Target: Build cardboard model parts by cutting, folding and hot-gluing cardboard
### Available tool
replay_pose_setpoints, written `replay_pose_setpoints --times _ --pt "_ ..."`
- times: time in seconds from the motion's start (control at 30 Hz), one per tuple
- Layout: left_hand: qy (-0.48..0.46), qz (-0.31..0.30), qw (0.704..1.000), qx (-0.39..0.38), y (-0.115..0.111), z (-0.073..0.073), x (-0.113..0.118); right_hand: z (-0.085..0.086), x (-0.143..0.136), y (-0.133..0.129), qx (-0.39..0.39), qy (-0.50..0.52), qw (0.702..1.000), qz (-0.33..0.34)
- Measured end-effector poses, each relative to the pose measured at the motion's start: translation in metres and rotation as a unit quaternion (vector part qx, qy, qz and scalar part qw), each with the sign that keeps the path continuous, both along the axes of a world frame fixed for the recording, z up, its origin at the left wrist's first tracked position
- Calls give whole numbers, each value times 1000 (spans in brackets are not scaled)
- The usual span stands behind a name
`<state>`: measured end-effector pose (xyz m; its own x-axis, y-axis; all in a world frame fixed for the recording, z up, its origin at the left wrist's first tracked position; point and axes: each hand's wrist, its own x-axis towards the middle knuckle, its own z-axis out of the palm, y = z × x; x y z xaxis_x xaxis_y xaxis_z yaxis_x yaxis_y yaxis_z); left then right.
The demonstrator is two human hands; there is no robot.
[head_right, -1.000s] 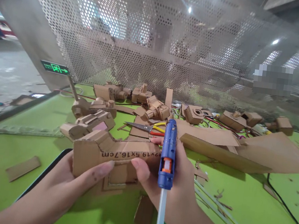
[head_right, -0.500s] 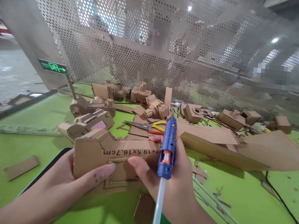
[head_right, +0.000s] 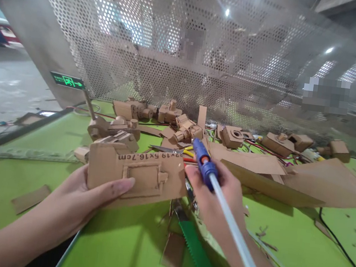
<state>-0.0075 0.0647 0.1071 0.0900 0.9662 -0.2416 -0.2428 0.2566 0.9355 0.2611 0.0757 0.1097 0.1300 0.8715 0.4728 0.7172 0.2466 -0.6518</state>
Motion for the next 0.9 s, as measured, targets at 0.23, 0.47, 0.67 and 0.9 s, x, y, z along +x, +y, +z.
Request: replay_pose_setpoints --times 0.23,0.47,0.67,0.9 --pt "-52 42 998 17 17 0 -7 -11 42 46 -83 -171 982 -8" --pt "-55 27 998 22 14 3 -5 -33 52 63 -152 -283 944 67" --pt "-34 14 999 31 15 2 -11 -29 39 55 -134 -272 943 140" --pt "-30 6 999 43 14 -3 -11 11 19 24 -30 -99 989 105"
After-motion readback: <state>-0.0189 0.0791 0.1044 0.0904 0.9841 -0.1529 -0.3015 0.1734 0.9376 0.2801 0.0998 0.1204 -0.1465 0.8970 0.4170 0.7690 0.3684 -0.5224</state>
